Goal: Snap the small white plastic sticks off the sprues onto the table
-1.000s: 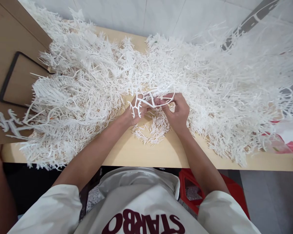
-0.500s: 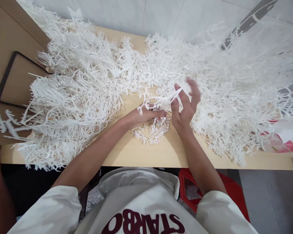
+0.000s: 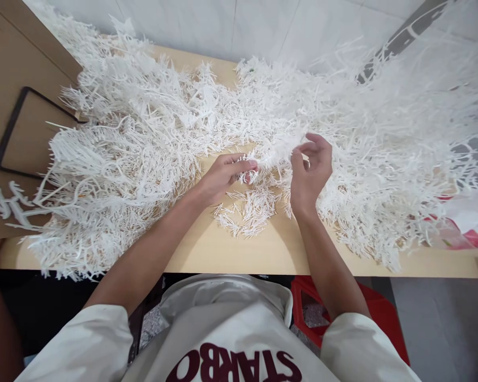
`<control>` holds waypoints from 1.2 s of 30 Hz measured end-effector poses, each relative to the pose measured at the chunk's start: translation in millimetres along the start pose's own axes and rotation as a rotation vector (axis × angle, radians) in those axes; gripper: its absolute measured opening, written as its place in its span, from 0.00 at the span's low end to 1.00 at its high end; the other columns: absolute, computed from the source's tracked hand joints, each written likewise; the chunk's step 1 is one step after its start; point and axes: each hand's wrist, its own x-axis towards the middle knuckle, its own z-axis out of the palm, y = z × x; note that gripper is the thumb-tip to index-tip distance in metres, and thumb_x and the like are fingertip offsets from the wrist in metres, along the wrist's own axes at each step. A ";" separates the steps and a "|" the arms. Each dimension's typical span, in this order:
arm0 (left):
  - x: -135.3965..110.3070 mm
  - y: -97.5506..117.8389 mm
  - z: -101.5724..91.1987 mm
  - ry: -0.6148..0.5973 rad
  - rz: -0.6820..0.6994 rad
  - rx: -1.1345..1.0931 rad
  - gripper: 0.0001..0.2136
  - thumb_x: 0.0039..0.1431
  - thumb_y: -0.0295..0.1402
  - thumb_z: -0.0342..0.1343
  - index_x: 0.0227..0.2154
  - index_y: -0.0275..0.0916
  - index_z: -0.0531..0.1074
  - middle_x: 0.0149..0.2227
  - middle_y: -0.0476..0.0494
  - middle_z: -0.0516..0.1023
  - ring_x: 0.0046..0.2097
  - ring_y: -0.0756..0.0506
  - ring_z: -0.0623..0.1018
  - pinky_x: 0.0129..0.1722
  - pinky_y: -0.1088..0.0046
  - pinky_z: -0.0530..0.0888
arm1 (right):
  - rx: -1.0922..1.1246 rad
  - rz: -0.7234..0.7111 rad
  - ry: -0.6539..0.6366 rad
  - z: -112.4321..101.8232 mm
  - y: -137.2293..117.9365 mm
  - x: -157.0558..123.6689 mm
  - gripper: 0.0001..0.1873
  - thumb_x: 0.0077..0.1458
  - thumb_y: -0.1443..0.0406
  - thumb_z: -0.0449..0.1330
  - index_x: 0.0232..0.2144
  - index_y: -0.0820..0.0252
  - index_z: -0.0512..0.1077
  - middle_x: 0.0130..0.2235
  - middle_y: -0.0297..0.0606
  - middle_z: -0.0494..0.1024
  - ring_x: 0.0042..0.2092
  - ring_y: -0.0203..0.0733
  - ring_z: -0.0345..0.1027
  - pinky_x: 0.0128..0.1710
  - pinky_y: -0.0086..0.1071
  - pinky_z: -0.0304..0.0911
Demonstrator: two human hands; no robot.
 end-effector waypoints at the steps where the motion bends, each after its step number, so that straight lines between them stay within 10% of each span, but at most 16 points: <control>1: -1.2 1.4 0.8 -0.005 -0.024 -0.009 0.08 0.47 0.36 0.65 0.25 0.35 0.76 0.29 0.48 0.76 0.29 0.54 0.72 0.31 0.77 0.69 | 0.011 0.006 -0.044 -1.3 -2.9 1.0 0.16 0.60 0.56 0.54 0.50 0.50 0.65 0.47 0.39 0.71 0.46 0.39 0.69 0.39 0.36 0.69; 10: -3.3 7.0 5.2 0.117 -0.059 -0.145 0.08 0.46 0.33 0.65 0.26 0.34 0.75 0.29 0.50 0.73 0.29 0.54 0.72 0.27 0.77 0.71 | 0.061 -0.099 -0.439 -10.1 -4.2 10.2 0.09 0.59 0.60 0.54 0.39 0.48 0.74 0.45 0.35 0.73 0.49 0.42 0.68 0.49 0.44 0.66; 18: 6.7 2.0 -3.2 0.234 0.075 -0.290 0.07 0.50 0.34 0.64 0.27 0.36 0.75 0.29 0.50 0.73 0.28 0.56 0.70 0.24 0.81 0.67 | -0.226 -0.494 -0.423 -9.5 -2.7 -0.1 0.17 0.57 0.66 0.53 0.46 0.41 0.70 0.56 0.34 0.66 0.56 0.50 0.61 0.52 0.52 0.59; 30: 0.0 -2.5 10.0 0.203 0.144 -0.151 0.10 0.51 0.38 0.63 0.31 0.37 0.72 0.39 0.49 0.78 0.32 0.55 0.74 0.33 0.78 0.72 | -0.118 -0.618 -0.649 -12.6 -20.8 -7.8 0.14 0.61 0.59 0.49 0.31 0.53 0.72 0.34 0.32 0.79 0.40 0.41 0.74 0.43 0.43 0.60; 36: 3.2 -9.4 4.6 0.081 0.112 -0.115 0.12 0.48 0.38 0.66 0.29 0.36 0.73 0.32 0.49 0.76 0.35 0.53 0.74 0.38 0.76 0.72 | -0.301 -0.437 -0.482 -1.5 -16.4 -9.3 0.10 0.61 0.62 0.53 0.27 0.56 0.67 0.28 0.33 0.74 0.33 0.37 0.67 0.37 0.36 0.60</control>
